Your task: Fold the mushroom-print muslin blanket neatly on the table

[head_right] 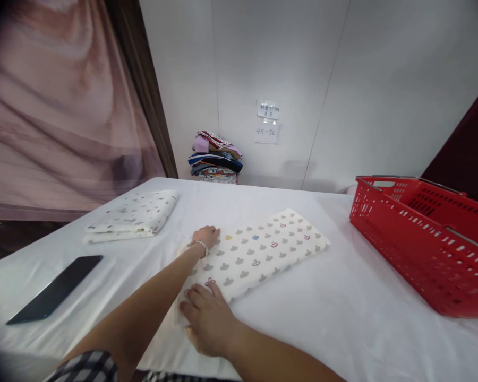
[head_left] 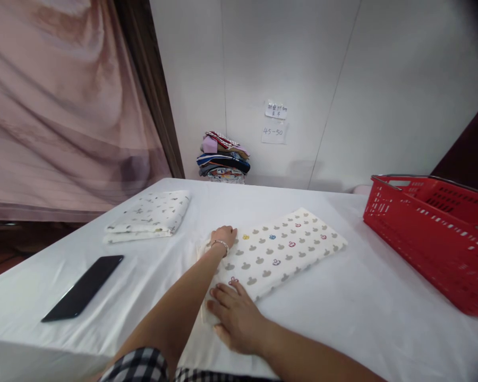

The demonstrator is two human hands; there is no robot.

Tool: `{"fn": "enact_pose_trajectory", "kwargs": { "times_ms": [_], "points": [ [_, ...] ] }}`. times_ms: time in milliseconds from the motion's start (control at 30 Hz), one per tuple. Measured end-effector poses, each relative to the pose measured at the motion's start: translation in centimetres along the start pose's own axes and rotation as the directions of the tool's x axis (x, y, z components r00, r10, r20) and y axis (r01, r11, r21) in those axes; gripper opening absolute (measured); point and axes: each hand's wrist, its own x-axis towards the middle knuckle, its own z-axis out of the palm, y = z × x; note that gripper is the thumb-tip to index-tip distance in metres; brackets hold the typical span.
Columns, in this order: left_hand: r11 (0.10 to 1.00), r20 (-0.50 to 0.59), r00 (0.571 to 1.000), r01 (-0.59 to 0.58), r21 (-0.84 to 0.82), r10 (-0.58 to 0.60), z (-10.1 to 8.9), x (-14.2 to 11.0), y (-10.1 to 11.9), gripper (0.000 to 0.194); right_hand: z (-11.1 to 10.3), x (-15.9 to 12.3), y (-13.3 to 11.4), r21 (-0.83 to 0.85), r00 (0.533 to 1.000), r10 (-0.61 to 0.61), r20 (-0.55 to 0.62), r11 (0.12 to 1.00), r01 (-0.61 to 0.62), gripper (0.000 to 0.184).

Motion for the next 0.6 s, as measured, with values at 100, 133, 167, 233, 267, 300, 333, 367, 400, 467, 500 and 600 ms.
{"fn": "enact_pose_trajectory", "kwargs": {
  "times_ms": [100,133,167,233,267,300,333,367,400,467,500,600],
  "points": [
    [1.000,0.008,1.000,0.028,-0.003,-0.028,0.1,0.2,0.1,0.037,0.0,0.0,0.0,0.028,1.000,-0.004,-0.011,1.000,0.004,0.047],
    [0.999,0.004,0.999,0.033,-0.003,-0.033,0.1,0.3,0.2,0.036,0.0,0.0,0.0,0.030,1.000,-0.007,-0.012,1.000,0.007,0.047],
    [0.999,-0.004,0.999,0.033,-0.001,-0.033,0.0,0.3,0.3,0.035,0.0,0.0,0.0,0.027,1.000,-0.009,-0.012,1.000,0.009,0.047],
    [1.000,-0.035,0.999,0.010,0.003,-0.010,-0.2,0.2,0.6,0.034,0.0,0.0,0.0,0.011,1.000,-0.008,-0.014,1.000,0.009,0.047],
    [1.000,-0.056,0.998,-0.014,0.004,0.015,-0.3,0.1,0.8,0.035,0.0,0.0,0.0,0.002,1.000,-0.007,-0.016,1.000,0.007,0.047],
    [0.999,-0.079,0.996,-0.047,0.004,0.047,-0.3,-0.1,1.0,0.036,0.1,0.0,0.0,-0.005,1.000,-0.006,-0.018,1.000,0.005,0.046],
    [0.995,-0.099,0.991,-0.095,0.005,0.095,-0.3,-0.4,1.1,0.037,0.1,0.1,0.0,-0.010,1.000,-0.003,-0.020,1.000,0.003,0.046],
    [0.988,-0.108,0.982,-0.152,0.008,0.152,-0.1,-0.7,1.3,0.039,0.0,0.1,0.0,-0.013,1.000,0.000,-0.021,1.000,0.000,0.045],
    [0.979,-0.095,0.974,-0.206,0.013,0.206,0.1,-0.9,1.4,0.042,0.0,0.1,-0.1,-0.013,1.000,0.003,-0.022,1.000,-0.003,0.045],
    [0.960,-0.021,0.960,-0.278,0.020,0.279,0.8,-1.3,1.4,0.049,-0.1,0.1,-0.2,-0.008,1.000,0.008,-0.020,1.000,-0.008,0.045],
    [0.956,0.019,0.956,-0.292,0.022,0.292,1.1,-1.5,1.3,0.053,-0.2,0.1,-0.2,-0.005,1.000,0.008,-0.017,1.000,-0.008,0.046],
    [0.961,0.076,0.958,-0.277,0.017,0.275,1.6,-1.5,1.1,0.060,-0.4,0.0,-0.2,0.002,1.000,0.004,-0.002,1.000,-0.004,0.049]
  ]
}}
